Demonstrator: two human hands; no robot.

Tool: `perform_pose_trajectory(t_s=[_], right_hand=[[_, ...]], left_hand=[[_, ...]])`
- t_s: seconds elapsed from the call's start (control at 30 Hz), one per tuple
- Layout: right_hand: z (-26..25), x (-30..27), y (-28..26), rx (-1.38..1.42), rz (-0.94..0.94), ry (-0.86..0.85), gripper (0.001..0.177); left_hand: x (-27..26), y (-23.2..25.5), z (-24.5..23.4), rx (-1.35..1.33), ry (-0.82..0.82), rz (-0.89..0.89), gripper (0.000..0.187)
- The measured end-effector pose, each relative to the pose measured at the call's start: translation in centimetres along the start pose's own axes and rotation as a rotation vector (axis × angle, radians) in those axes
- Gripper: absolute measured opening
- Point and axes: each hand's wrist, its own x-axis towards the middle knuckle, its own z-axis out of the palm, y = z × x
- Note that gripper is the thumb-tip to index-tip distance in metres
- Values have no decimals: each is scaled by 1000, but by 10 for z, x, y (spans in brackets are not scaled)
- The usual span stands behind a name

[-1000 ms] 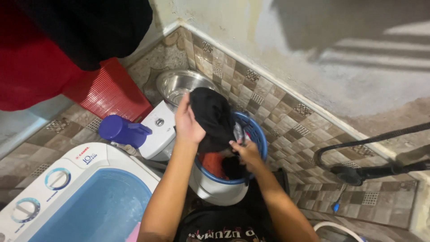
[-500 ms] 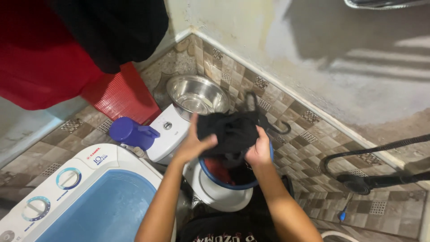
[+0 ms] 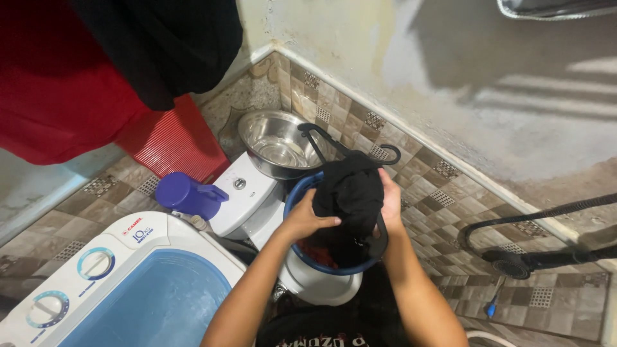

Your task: Hanging various pieces of wet laundry onto hangers and a clothesline in a bathroom area.

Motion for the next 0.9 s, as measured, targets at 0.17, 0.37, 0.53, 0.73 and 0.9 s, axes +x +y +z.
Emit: perform_pose_trajectory(t_s=[0.17, 0.37, 0.53, 0.73, 0.9], right_hand=[[-27, -5, -19, 34, -136, 36, 48], [-65, 4, 13, -887, -269, 399, 54], [-111, 25, 41, -625, -170, 444, 40], [-51, 9, 9, -48, -130, 138, 45], [-35, 9, 5, 71, -152, -104, 37]], left_hand=[[34, -65, 12, -551, 127, -75, 83], [24, -23, -31, -1723, -208, 166, 56], [30, -45, -23, -1908, -365, 128, 52], [-3, -2, -54, -1383, -447, -31, 67], [-5, -15, -36, -44, -412, -109, 91]])
